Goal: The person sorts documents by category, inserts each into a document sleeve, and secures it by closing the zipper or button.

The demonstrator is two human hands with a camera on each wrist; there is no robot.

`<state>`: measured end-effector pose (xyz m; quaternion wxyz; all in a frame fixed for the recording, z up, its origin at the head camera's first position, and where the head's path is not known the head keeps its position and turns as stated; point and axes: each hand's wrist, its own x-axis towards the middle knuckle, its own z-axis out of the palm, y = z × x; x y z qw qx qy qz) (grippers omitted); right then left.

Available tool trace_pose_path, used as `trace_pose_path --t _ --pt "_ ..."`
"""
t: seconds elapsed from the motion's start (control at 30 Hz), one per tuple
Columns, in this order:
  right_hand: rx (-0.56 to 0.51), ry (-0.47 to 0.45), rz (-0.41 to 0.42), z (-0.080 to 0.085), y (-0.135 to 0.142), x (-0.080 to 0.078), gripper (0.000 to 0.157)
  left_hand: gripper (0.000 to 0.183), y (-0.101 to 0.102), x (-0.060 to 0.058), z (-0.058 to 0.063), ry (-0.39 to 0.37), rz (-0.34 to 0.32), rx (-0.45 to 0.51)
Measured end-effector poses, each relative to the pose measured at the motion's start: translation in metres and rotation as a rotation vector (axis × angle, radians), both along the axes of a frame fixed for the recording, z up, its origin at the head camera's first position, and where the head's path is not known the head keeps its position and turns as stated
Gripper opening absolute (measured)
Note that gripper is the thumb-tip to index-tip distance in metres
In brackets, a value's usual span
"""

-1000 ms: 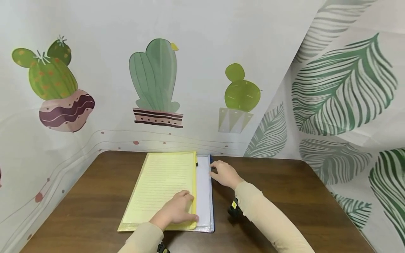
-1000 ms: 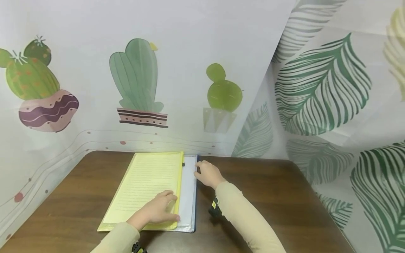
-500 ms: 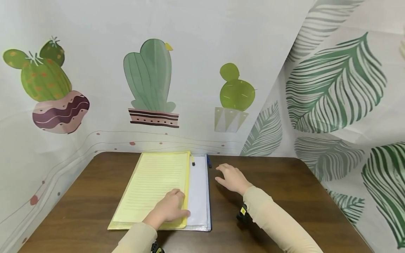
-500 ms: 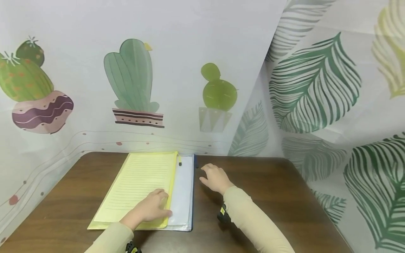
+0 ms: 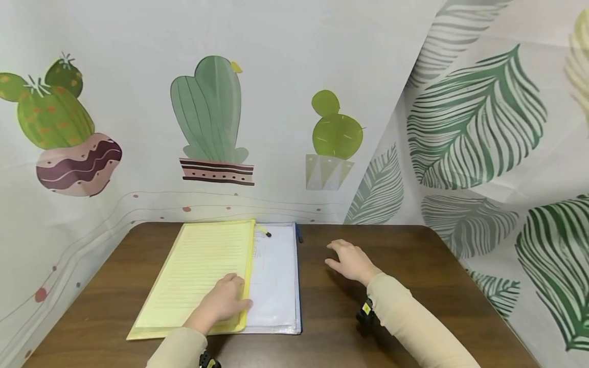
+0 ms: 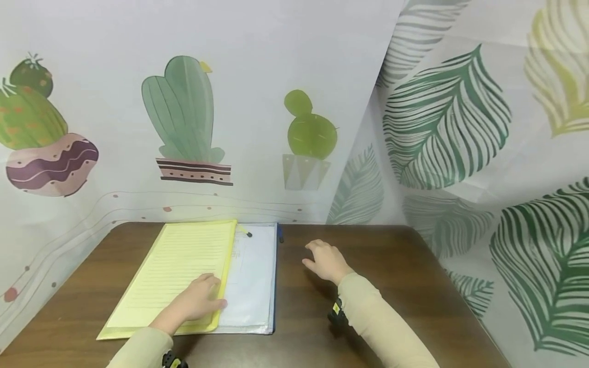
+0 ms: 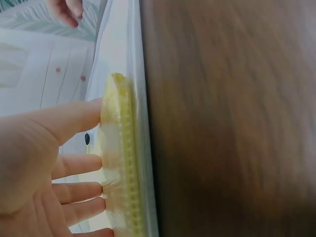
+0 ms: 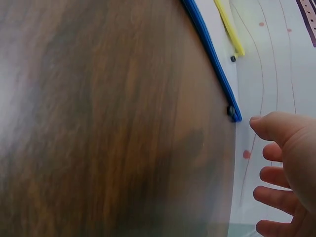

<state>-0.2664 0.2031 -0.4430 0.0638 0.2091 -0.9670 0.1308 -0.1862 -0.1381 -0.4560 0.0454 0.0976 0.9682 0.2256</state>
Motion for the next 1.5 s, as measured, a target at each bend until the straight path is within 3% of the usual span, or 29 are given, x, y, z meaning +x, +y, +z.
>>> trace_pose_path --t 0.43,0.87,1.5 --pt "-0.035 -0.073 -0.069 -0.008 0.024 0.008 0.047 0.052 -0.038 0.0 0.0 -0.033 0.043 0.001" --pt "-0.046 -0.081 -0.103 -0.009 0.038 0.014 0.047 0.051 -0.063 0.002 0.004 -0.052 0.064 0.002" --pt "-0.056 -0.098 -0.147 -0.015 0.051 0.014 0.049 0.05 -0.093 -0.002 0.006 -0.03 0.037 -0.009"
